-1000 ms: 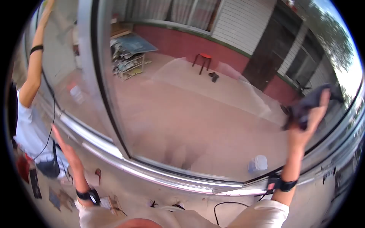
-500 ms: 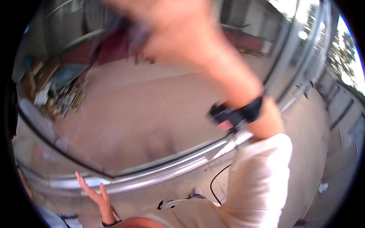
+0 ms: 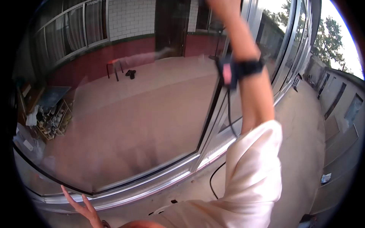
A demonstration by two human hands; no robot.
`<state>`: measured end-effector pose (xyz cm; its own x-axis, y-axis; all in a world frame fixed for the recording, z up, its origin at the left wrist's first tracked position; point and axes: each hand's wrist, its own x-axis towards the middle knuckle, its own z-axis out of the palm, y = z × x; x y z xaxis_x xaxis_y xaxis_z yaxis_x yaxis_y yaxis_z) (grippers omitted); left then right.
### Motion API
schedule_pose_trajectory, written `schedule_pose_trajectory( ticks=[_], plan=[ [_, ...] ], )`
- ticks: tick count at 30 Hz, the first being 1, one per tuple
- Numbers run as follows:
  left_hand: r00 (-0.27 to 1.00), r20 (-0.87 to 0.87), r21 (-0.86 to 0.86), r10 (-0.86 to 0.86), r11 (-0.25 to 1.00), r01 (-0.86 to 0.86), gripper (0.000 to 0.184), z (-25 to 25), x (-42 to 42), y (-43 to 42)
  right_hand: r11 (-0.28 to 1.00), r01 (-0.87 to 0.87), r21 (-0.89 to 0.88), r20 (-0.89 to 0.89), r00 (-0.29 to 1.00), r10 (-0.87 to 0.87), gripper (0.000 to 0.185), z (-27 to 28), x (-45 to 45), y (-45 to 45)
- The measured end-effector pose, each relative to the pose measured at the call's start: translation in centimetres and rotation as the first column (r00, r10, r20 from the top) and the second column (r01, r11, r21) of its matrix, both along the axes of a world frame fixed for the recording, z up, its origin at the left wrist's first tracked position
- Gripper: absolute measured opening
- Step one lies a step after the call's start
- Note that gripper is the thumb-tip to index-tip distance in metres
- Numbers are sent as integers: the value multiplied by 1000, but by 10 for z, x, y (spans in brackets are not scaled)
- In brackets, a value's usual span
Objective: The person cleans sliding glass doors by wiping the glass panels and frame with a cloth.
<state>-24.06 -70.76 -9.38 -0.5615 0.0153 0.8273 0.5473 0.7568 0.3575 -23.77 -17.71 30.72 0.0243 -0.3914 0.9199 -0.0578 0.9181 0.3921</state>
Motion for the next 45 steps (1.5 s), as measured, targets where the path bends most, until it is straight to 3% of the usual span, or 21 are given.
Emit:
schedule_pose_trajectory(
  ticks=[1, 2, 4, 5, 6, 7, 10, 12, 15, 19, 25, 26, 27, 28, 30, 32, 33, 36, 41, 43, 45],
  plan=[
    [1000, 29, -24, -11, 1000, 11, 60, -3, 3, 7, 871, -247, -424, 35, 957, 288, 60, -44, -10, 7],
    [999, 48, -30, -16, 999, 17, 60, -3, 8, 15, 968, -184, 168, -120, 971, 205, 72, -83, -22, 9],
    [1000, 16, 0, -14, 1000, 14, 60, -6, 12, 33, 973, 178, 147, 29, 983, -184, 61, -199, -15, 8],
    [999, 15, -27, -34, 999, 34, 61, -9, 14, 38, 978, 69, 199, 328, 935, -132, 51, -249, 7, -5],
    [999, 14, -70, -51, 996, 52, 61, -6, 17, 39, 931, 186, 314, 354, 887, -296, 50, -277, 17, -1],
    [999, -28, -72, -33, 997, 31, 68, 8, 23, 49, 971, 84, 223, 401, 900, -170, 46, -279, 17, -1],
    [1000, -18, -78, -4, 997, 3, 85, 1, 27, 50, 967, -58, 249, 288, 958, -16, 57, -179, 9, -11],
    [998, -53, -17, -24, 1000, 23, 73, 2, 28, 62, 979, 98, 179, 195, 972, -132, 71, -93, 6, -38],
    [989, -133, 37, -69, 997, 75, 63, 13, 21, 84, 904, 58, 423, -126, 992, -4, 65, 32, -28, -88],
    [970, -226, -13, -95, 995, 94, 64, 41, 7, 118, 868, -35, 495, -179, 974, 141, 61, 136, -74, -150],
    [962, -256, -61, -97, 995, 84, 62, 37, 15, 98, 953, 125, -276, -217, 958, -189, 61, 200, -44, -38],
    [975, -215, -41, -49, 998, 41, 62, 35, 19, 89, 905, -63, -420, -227, 973, -38, 58, 195, -35, -13],
    [985, -171, -21, -4, 1000, 0, 61, 34, 23, 84, 949, 93, -301, -256, 951, -174, 58, 190, -33, 24],
    [986, -168, -25, 5, 1000, -9, 61, 34, 26, 78, 946, 257, -196, -299, 903, -307, 58, 175, -34, 51],
    [984, -179, -35, 8, 999, -14, 61, 43, 25, 72, 937, -99, -336, -261, 965, 9, 73, 115, -23, 51],
    [976, -216, -72, -36, 997, 21, 61, 44, 21, 70, 976, -162, -143, -225, 966, 127, 68, 37, -13, 48],
    [965, -246, -72, -87, 995, 71, 62, 47, 10, 70, 997, 70, -41, -197, 977, -77, 77, -51, -2, 46],
    [946, -268, -107, -184, 981, 160, 63, 44, -1, 71, 986, 53, -157, 141, 990, -30, 75, -214, 27, 38],
    [933, -236, -139, -272, 960, 245, 61, 37, -4, 72, 914, 163, -372, 330, 943, -34, 68, -497, 34, 35],
    [931, -238, -146, -278, 958, 248, 61, 35, 3, 73, 851, 124, -510, 303, 952, 43, 71, -543, 36, 12],
    [939, -223, -151, -260, 961, 230, 61, 34, 10, 65, 874, 125, -470, 284, 959, 16, 80, -496, 29, 11]
  ],
)
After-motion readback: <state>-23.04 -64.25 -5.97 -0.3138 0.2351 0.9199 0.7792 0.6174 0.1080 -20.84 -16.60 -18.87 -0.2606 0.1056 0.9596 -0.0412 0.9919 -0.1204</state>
